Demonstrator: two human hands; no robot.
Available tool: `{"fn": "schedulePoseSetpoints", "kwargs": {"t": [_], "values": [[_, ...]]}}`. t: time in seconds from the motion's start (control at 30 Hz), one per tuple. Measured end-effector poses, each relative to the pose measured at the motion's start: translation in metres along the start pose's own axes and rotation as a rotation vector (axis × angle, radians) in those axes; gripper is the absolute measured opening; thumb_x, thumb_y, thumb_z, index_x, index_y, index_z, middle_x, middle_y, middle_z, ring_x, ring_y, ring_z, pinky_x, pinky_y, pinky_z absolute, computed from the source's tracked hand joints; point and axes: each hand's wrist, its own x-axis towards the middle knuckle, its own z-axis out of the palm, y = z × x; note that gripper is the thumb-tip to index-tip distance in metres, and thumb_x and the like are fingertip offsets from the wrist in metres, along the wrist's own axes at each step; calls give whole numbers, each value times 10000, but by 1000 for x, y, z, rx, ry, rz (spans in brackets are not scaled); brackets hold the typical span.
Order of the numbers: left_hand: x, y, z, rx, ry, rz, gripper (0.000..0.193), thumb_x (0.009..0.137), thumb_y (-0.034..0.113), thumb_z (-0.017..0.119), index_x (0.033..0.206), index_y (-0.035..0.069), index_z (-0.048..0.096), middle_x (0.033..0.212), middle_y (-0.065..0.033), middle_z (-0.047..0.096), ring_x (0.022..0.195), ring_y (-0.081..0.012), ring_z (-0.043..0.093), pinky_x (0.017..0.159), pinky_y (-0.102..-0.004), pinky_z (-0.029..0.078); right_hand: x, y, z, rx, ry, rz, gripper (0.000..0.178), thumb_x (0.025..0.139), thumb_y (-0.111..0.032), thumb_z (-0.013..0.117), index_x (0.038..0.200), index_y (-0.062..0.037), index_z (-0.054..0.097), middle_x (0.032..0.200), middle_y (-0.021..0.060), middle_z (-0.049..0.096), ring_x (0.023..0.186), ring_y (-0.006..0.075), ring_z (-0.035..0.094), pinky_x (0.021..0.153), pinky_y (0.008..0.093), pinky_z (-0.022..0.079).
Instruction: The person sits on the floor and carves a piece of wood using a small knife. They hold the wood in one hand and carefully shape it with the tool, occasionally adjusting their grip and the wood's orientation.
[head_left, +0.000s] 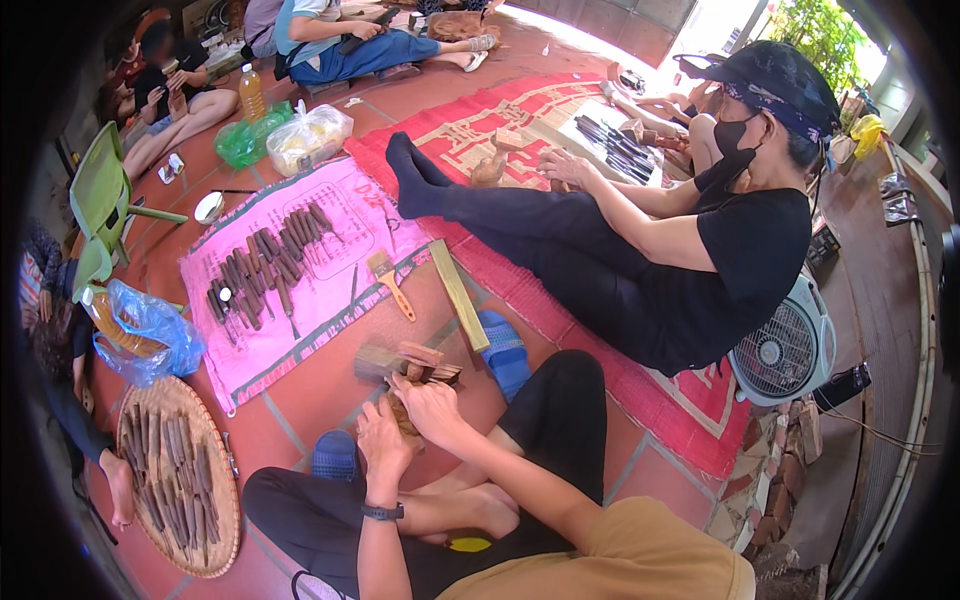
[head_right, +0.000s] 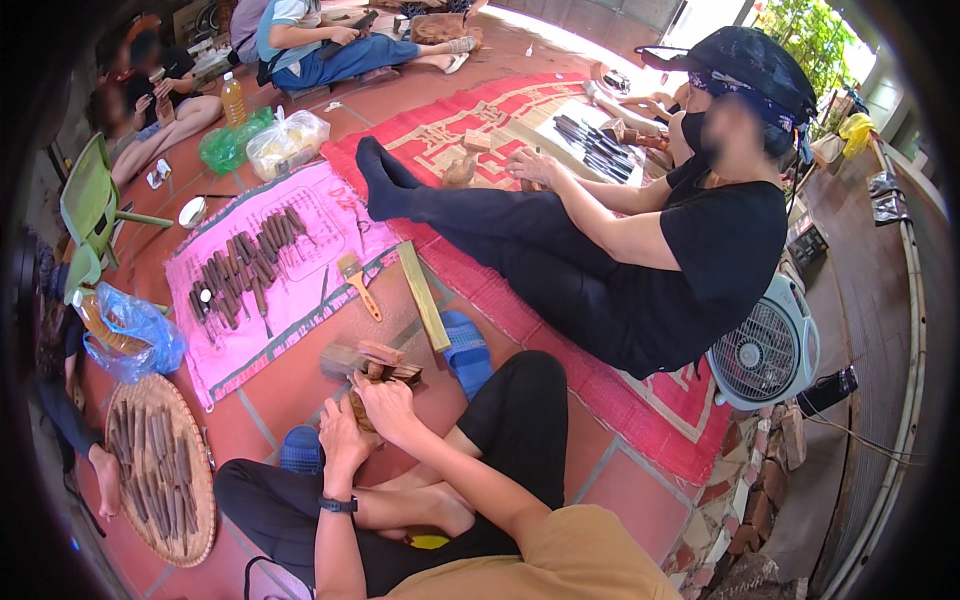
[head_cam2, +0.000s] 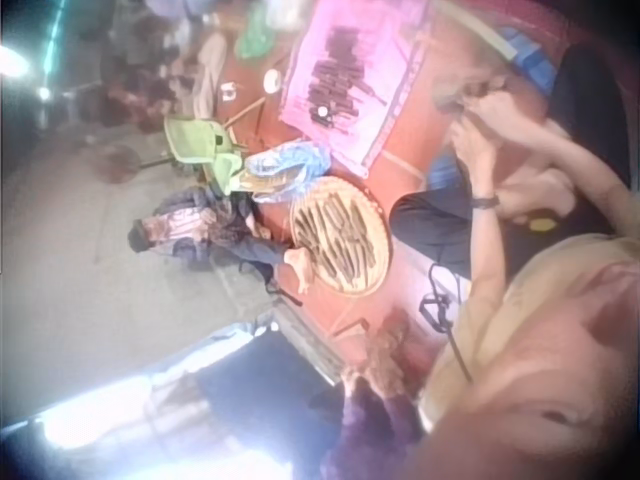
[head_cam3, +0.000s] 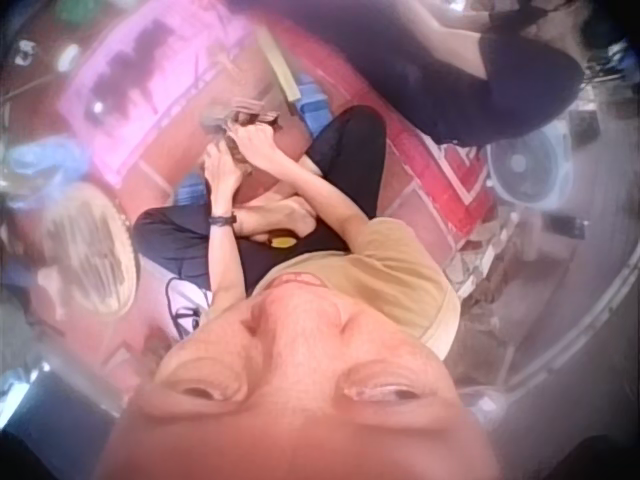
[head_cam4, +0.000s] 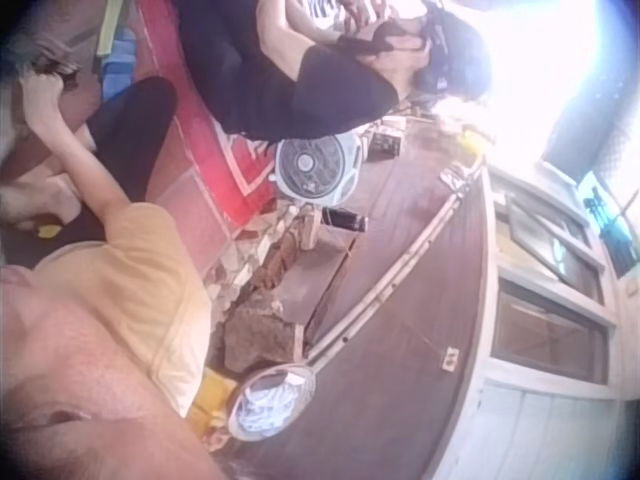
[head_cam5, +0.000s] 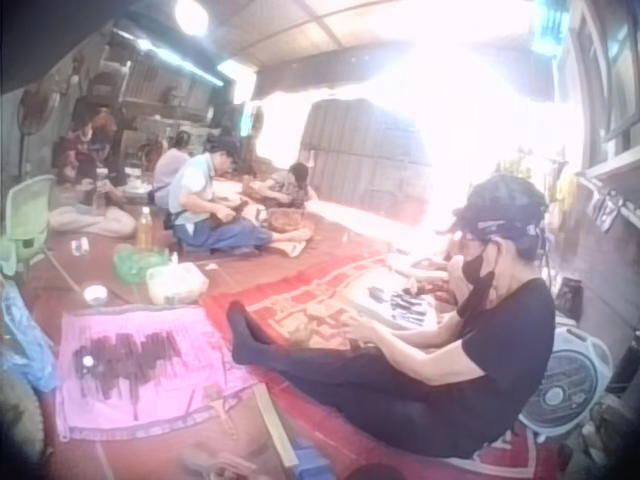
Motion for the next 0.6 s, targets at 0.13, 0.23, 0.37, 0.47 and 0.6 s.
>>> {"fn": "schedulePoseSetpoints", "kwargs": {"t": [0.13, 0.23, 0.37, 0.47, 0.6], "values": [[-2, 5, -10, -32, 4, -13, 969, 546, 322, 900, 1371, 55, 470, 1185, -196, 493, 1138, -436, 521, 882, -530, 509, -4, -9, -17, -48, -67, 27, 351, 957, -268, 584, 1273, -123, 639, 648, 98, 682, 596, 241, 691, 591, 369, 512], [-5, 9, -11, -21, 62, 23, 980, 524, 293, 925, 1357, 23, 485, 1173, -182, 498, 1103, -414, 533, 863, -512, 519, -15, -8, -27, 10, -38, 0, 339, 956, -256, 585, 1260, -119, 648, 665, 119, 682, 611, 256, 691, 594, 381, 519], [-2, 6, -11, -16, 19, 28, 952, 564, 342, 893, 1382, 64, 494, 1179, -182, 502, 1124, -418, 536, 858, -524, 519, -1, 1, 1, 71, 25, 16, 348, 947, -248, 598, 1271, -126, 641, 702, 148, 688, 635, 284, 693, 598, 412, 525], [-1, 0, -7, 1, 36, 40, 943, 562, 338, 893, 1378, 74, 500, 1175, -170, 507, 1121, -408, 540, 850, -523, 521, -3, 0, 11, 99, 27, 28, 346, 946, -243, 599, 1264, -113, 641, 713, 149, 694, 640, 287, 696, 604, 415, 525], [-1, -4, -10, 0, 36, 24, 926, 564, 323, 896, 1374, 97, 508, 1165, -165, 513, 1116, -404, 542, 848, -517, 523, -18, -12, -26, 101, -48, 33, 328, 947, -245, 596, 1235, -96, 648, 715, 147, 697, 638, 292, 696, 597, 419, 525]]}}
